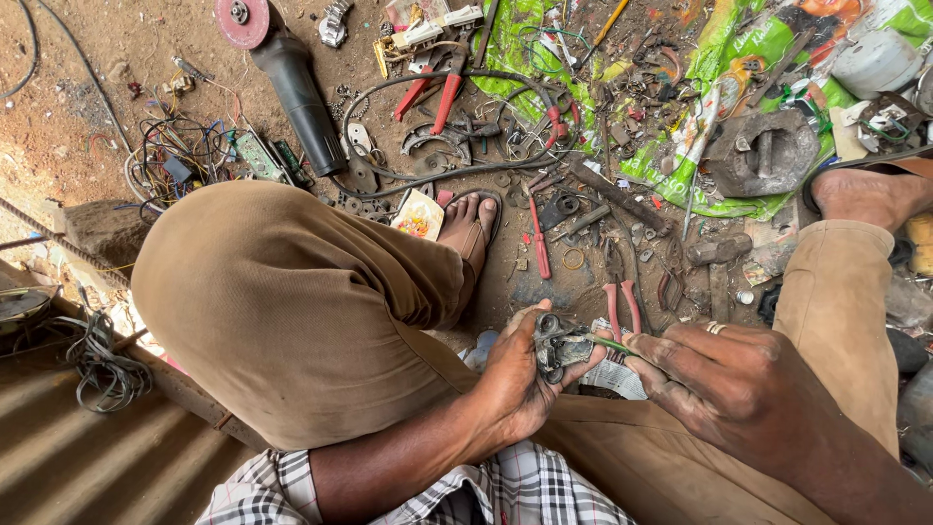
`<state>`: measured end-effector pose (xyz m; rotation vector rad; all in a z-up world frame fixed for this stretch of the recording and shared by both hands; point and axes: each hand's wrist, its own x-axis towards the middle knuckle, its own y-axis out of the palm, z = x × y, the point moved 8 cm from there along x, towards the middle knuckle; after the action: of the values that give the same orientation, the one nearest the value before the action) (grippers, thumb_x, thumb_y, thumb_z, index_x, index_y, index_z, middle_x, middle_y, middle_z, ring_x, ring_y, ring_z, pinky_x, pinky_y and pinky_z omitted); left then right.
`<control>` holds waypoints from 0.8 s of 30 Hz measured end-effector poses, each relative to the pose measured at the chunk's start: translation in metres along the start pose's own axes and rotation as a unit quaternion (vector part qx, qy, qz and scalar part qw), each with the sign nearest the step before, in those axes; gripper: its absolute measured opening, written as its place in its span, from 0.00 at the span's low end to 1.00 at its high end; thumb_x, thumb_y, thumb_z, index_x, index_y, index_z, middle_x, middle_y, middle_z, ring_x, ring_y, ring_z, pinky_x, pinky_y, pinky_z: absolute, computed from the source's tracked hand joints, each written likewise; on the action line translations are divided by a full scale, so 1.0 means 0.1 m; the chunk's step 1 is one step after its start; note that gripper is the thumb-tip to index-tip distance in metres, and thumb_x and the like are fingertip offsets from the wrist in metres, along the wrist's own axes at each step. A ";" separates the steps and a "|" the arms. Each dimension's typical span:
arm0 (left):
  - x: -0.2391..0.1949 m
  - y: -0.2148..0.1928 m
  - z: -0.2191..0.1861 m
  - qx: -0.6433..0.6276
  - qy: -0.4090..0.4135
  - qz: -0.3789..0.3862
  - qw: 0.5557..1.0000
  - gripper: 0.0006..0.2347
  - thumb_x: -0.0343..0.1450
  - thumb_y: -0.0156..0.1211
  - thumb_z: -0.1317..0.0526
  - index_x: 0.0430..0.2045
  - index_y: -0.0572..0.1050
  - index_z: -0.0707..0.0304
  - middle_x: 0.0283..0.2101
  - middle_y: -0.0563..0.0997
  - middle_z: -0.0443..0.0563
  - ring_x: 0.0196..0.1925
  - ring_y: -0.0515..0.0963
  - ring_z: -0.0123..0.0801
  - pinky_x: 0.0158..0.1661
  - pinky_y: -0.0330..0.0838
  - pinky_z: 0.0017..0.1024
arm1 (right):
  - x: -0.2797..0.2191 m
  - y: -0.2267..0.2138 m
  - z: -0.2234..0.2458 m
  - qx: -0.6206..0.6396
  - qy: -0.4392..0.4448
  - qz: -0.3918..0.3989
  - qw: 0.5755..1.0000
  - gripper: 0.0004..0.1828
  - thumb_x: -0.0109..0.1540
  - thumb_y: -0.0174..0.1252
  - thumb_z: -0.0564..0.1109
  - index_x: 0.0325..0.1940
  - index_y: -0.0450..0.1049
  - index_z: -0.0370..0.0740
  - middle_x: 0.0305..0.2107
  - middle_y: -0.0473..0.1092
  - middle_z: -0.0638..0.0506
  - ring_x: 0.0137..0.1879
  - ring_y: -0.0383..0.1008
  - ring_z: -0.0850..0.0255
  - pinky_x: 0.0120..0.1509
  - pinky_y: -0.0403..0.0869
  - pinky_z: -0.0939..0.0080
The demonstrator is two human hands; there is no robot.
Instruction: The person disassembles and cleans a small mechanical housing, possibly a carburetor or pump part, using a screwdriver to remove internal pieces and a cloth to wipe them down.
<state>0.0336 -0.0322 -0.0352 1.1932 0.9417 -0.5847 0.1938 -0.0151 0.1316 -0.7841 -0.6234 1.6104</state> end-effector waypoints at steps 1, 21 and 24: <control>0.00 0.00 -0.02 0.013 0.013 0.002 1.000 0.15 0.79 0.47 0.56 0.58 0.63 0.61 0.49 0.74 0.58 0.49 0.83 0.45 0.48 0.84 0.46 | 0.00 0.01 -0.01 0.007 0.010 0.000 1.000 0.17 0.47 0.71 0.41 0.38 0.79 0.36 0.25 0.75 0.49 0.25 0.77 0.54 0.26 0.73 0.54; 0.05 -0.03 -0.01 0.036 0.030 -0.001 0.999 0.11 0.78 0.47 0.59 0.52 0.63 0.63 0.46 0.74 0.59 0.46 0.84 0.44 0.47 0.86 0.44 | -0.07 0.24 -0.05 0.047 0.160 0.014 0.986 0.18 0.51 0.68 0.41 0.44 0.79 0.35 0.22 0.76 0.44 0.25 0.78 0.48 0.27 0.75 0.50; 0.04 -0.02 -0.04 0.044 0.046 -0.004 0.998 0.09 0.78 0.48 0.60 0.49 0.63 0.63 0.45 0.72 0.57 0.45 0.83 0.42 0.46 0.86 0.45 | -0.09 0.30 -0.13 0.043 0.207 0.011 0.977 0.16 0.53 0.69 0.42 0.43 0.78 0.34 0.23 0.76 0.41 0.25 0.80 0.47 0.27 0.75 0.50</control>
<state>0.0333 -0.0285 -0.0399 1.3045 1.0072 -0.5869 0.1861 -0.0297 0.1024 -1.0274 -0.2433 1.4246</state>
